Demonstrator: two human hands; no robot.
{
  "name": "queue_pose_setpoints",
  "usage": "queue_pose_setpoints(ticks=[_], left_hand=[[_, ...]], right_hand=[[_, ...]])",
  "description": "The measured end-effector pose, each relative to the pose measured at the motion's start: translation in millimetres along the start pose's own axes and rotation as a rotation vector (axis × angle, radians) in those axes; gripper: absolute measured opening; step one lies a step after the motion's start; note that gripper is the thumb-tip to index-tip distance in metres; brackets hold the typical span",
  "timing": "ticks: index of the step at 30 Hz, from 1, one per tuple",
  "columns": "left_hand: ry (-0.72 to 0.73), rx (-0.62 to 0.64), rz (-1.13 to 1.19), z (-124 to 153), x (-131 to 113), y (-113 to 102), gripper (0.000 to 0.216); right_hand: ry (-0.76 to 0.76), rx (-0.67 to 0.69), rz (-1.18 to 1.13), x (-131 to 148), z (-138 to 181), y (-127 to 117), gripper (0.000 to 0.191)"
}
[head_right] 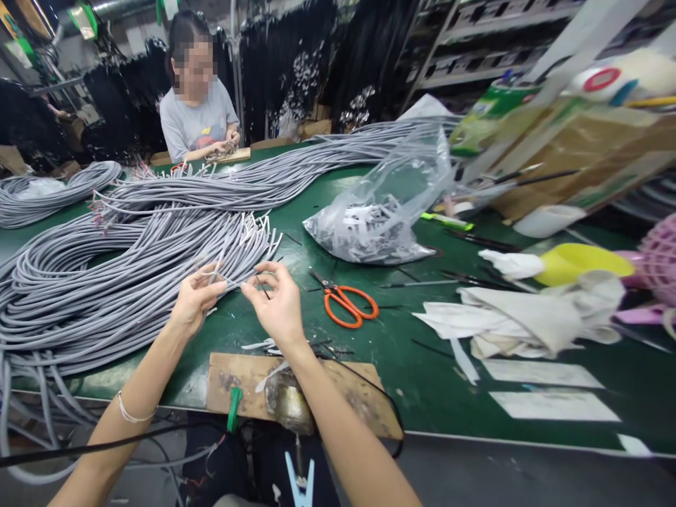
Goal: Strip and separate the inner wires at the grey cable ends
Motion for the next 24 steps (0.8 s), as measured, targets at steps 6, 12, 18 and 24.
queue_pose_setpoints(ticks=[6, 12, 18, 24], left_hand=[[0.095, 0.029, -0.069, 0, 4, 1, 0.033], [0.163, 0.015, -0.105, 0, 1, 2, 0.033], [0.297, 0.011, -0.257, 10, -1, 7, 0.037], [0.238, 0.071, -0.298, 15, 17, 14, 0.038]], right_hand=[[-0.043, -0.137, 0.124, -5, -2, -11, 0.027], [-0.129, -0.406, 0.244, 9, 5, -33, 0.015], [-0.390, -0.238, 0.474, 41, 17, -10, 0.023], [-0.246, -0.045, 0.470, 21, 9, 5, 0.018]])
Point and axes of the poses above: each hand's wrist, its own z-axis away from the middle knuckle, its own y-axis out of the palm, x = y × z, the point moved 8 cm from there along -z, towards the middle knuckle, and after that the axes turned 12 degrees about z, right-handed, at the moved point
